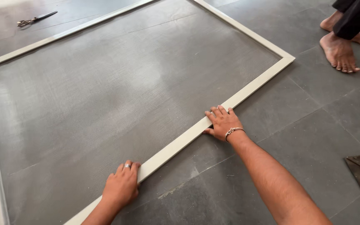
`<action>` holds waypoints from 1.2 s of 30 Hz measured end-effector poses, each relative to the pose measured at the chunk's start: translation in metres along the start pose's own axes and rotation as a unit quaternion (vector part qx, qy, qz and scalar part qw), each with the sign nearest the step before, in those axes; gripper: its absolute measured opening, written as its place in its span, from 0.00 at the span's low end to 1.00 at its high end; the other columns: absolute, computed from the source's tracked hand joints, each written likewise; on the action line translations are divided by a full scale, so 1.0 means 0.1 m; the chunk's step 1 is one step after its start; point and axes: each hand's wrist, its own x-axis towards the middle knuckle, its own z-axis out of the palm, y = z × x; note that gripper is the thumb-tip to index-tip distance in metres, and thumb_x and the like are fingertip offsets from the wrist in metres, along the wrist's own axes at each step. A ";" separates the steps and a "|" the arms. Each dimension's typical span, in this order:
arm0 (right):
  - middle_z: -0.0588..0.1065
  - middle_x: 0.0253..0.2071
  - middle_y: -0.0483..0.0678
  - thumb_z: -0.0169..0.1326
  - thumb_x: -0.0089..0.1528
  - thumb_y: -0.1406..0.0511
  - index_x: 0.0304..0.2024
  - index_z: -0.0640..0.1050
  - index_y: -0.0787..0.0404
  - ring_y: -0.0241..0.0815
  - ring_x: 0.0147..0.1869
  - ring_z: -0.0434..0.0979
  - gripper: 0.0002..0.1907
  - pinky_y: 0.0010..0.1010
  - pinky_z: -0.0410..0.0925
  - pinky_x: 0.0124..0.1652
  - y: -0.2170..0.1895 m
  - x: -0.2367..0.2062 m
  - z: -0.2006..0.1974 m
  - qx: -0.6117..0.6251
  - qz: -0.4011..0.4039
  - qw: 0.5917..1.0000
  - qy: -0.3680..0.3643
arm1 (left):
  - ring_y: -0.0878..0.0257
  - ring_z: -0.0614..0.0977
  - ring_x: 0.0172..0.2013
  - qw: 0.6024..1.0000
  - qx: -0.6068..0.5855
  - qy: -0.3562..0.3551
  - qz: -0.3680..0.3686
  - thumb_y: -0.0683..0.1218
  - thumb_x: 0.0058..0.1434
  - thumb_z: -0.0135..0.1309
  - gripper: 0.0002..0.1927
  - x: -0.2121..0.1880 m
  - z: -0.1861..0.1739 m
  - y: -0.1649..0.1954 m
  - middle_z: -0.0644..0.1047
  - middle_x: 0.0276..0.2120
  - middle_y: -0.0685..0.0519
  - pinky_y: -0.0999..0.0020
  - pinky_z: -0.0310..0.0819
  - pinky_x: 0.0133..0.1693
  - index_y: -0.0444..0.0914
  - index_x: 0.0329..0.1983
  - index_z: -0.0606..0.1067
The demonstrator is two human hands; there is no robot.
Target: The person sits on the floor and presses a mesh screen into the groove of a white window frame, working the mesh edge into the frame channel section by section with their fingers. They reposition the frame and smooth the mesh surface, then pick up a square tool near the end.
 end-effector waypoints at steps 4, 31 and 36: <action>0.70 0.62 0.54 0.46 0.58 0.33 0.63 0.70 0.57 0.51 0.70 0.65 0.45 0.55 0.55 0.66 -0.01 -0.48 -0.10 -0.038 -0.052 0.998 0.021 | 0.61 0.71 0.61 0.999 0.007 -0.046 0.012 0.49 0.59 0.61 0.35 -0.35 0.28 -0.02 0.65 0.60 0.55 0.63 0.78 0.49 0.46 0.67 0.60; 0.70 0.63 0.55 0.62 0.59 0.52 0.64 0.71 0.54 0.60 0.65 0.70 0.33 0.52 0.68 0.55 0.39 -3.60 -0.11 0.153 0.489 0.858 0.025 | 0.59 0.71 0.59 0.983 0.109 0.027 0.149 0.61 0.62 0.56 0.29 -1.78 0.50 0.70 0.69 0.60 0.58 0.56 0.72 0.48 0.47 0.62 0.66; 0.75 0.58 0.64 0.66 0.54 0.48 0.66 0.67 0.61 0.63 0.60 0.77 0.45 0.51 0.72 0.56 0.59 -3.57 -0.07 0.266 0.558 0.783 -0.067 | 0.58 0.70 0.60 0.972 0.151 0.045 0.174 0.61 0.61 0.55 0.32 -1.47 0.47 0.56 0.68 0.64 0.57 0.56 0.75 0.48 0.51 0.67 0.64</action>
